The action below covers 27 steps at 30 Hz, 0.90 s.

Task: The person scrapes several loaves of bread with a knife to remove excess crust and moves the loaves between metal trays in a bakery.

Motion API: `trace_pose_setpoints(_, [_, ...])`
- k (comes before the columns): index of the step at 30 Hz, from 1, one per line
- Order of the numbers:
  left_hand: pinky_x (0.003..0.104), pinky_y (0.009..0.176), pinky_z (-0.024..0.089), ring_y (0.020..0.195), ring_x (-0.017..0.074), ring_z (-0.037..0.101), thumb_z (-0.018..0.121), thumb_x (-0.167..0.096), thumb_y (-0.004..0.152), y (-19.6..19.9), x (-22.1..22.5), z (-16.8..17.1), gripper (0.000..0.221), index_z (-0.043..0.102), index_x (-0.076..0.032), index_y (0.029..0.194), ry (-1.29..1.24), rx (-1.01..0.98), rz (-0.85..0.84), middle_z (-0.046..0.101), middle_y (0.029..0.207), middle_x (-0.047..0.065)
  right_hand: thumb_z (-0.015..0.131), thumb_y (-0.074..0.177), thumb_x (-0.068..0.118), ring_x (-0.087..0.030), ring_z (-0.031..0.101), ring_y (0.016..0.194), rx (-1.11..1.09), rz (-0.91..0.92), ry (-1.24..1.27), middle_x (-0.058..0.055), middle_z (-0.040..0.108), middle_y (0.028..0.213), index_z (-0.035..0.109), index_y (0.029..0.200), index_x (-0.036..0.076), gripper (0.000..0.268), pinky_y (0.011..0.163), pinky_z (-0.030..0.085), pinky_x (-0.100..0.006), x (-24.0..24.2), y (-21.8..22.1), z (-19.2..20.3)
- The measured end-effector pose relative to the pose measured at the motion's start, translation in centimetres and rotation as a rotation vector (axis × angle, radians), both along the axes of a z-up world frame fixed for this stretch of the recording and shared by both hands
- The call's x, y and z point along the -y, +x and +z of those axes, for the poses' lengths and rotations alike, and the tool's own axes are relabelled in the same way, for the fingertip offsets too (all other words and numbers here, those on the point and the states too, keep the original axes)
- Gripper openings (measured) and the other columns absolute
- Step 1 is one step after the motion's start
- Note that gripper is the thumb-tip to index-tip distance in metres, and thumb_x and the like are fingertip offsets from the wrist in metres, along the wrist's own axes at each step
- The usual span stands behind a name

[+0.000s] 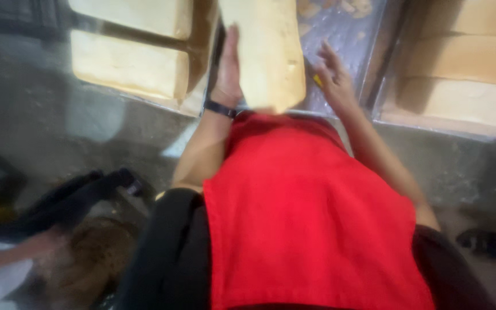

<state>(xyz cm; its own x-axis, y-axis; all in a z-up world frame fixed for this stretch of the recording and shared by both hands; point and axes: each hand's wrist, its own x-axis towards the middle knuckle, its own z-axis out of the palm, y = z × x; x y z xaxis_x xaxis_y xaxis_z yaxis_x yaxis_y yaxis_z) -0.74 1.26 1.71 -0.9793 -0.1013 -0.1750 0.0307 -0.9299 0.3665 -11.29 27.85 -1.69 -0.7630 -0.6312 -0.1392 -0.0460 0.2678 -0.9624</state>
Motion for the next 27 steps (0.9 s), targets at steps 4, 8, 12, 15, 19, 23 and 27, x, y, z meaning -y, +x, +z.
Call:
trace_pose_setpoints(4, [0.042, 0.132, 0.035, 0.158, 0.0309, 0.038, 0.056, -0.049, 0.115, -0.9, -2.2, 2.7, 0.066, 0.032, -0.012, 0.164, -1.568, 0.041, 0.139, 0.036, 0.171, 0.015, 0.042, 0.105, 0.063, -0.029, 0.052, 0.143, 0.781, 0.012, -0.604, -0.014, 0.049, 0.16, 0.032, 0.163, 0.007, 0.081, 0.121, 0.044, -0.043, 6.2, -0.9, 0.9])
trace_pose_setpoints(8, [0.052, 0.131, 0.018, 0.159, 0.0361, 0.031, 0.091, -0.054, 0.083, 0.4, -3.6, 6.0, 0.125, 0.01, -0.008, 0.166, -1.768, 0.016, 0.174, 0.03, 0.17, 0.02, 0.043, 0.107, 0.059, -0.026, 0.054, 0.137, 0.972, 0.125, -1.026, -0.012, 0.052, 0.152, 0.037, 0.158, 0.008, 0.073, 0.12, 0.044, -0.041, 5.8, -2.5, 5.1])
trace_pose_setpoints(12, [0.054, 0.137, 0.017, 0.166, 0.0377, 0.022, 0.09, -0.05, 0.084, 1.6, -4.4, 7.4, 0.129, 0.004, -0.001, 0.168, -1.33, -0.036, -0.005, 0.019, 0.175, 0.025, 0.055, 0.106, 0.05, -0.029, 0.069, 0.117, 0.016, -0.098, -0.562, -0.015, 0.067, 0.13, 0.056, 0.137, 0.006, 0.054, 0.101, 0.059, -0.043, 5.0, -2.7, 6.4])
trace_pose_setpoints(15, [0.053, 0.137, 0.02, 0.165, 0.0406, 0.015, 0.088, -0.047, 0.084, 2.2, -4.8, 7.2, 0.129, 0.004, 0.004, 0.167, -1.209, -0.075, -0.061, 0.011, 0.176, 0.03, 0.054, 0.115, 0.037, -0.025, 0.07, 0.102, 0.176, -0.099, -0.729, -0.014, 0.07, 0.117, 0.064, 0.131, 0.003, 0.039, 0.087, 0.059, -0.038, 5.0, -3.4, 5.1])
trace_pose_setpoints(19, [0.05, 0.132, 0.026, 0.161, 0.0385, 0.023, 0.091, -0.044, 0.077, 2.6, -4.7, 6.9, 0.13, 0.007, 0.002, 0.166, -1.33, -0.041, -0.024, 0.02, 0.17, 0.029, 0.047, 0.109, 0.038, -0.029, 0.072, 0.107, 0.434, -0.197, -0.626, -0.017, 0.072, 0.122, 0.063, 0.133, 0.001, 0.047, 0.09, 0.061, -0.042, 5.2, -4.3, 3.5])
trace_pose_setpoints(23, [0.049, 0.136, 0.032, 0.162, 0.0354, 0.031, 0.089, -0.039, 0.087, 2.7, -3.9, 7.9, 0.117, 0.013, -0.002, 0.169, -1.297, -0.021, 0.046, 0.025, 0.173, 0.025, 0.038, 0.108, 0.048, -0.03, 0.065, 0.127, 0.805, -0.166, -0.92, -0.015, 0.062, 0.143, 0.047, 0.15, 0.005, 0.061, 0.108, 0.055, -0.042, 5.8, -4.0, 4.5])
trace_pose_setpoints(27, [0.049, 0.133, 0.033, 0.158, 0.0355, 0.031, 0.099, -0.032, 0.076, 3.1, -3.2, 9.3, 0.124, 0.017, -0.008, 0.167, -1.621, -0.153, 0.036, 0.027, 0.169, 0.021, 0.035, 0.109, 0.052, -0.033, 0.061, 0.136, 0.818, -0.112, -0.985, -0.017, 0.058, 0.15, 0.042, 0.155, 0.004, 0.067, 0.118, 0.052, -0.046, 6.3, -3.0, 7.6])
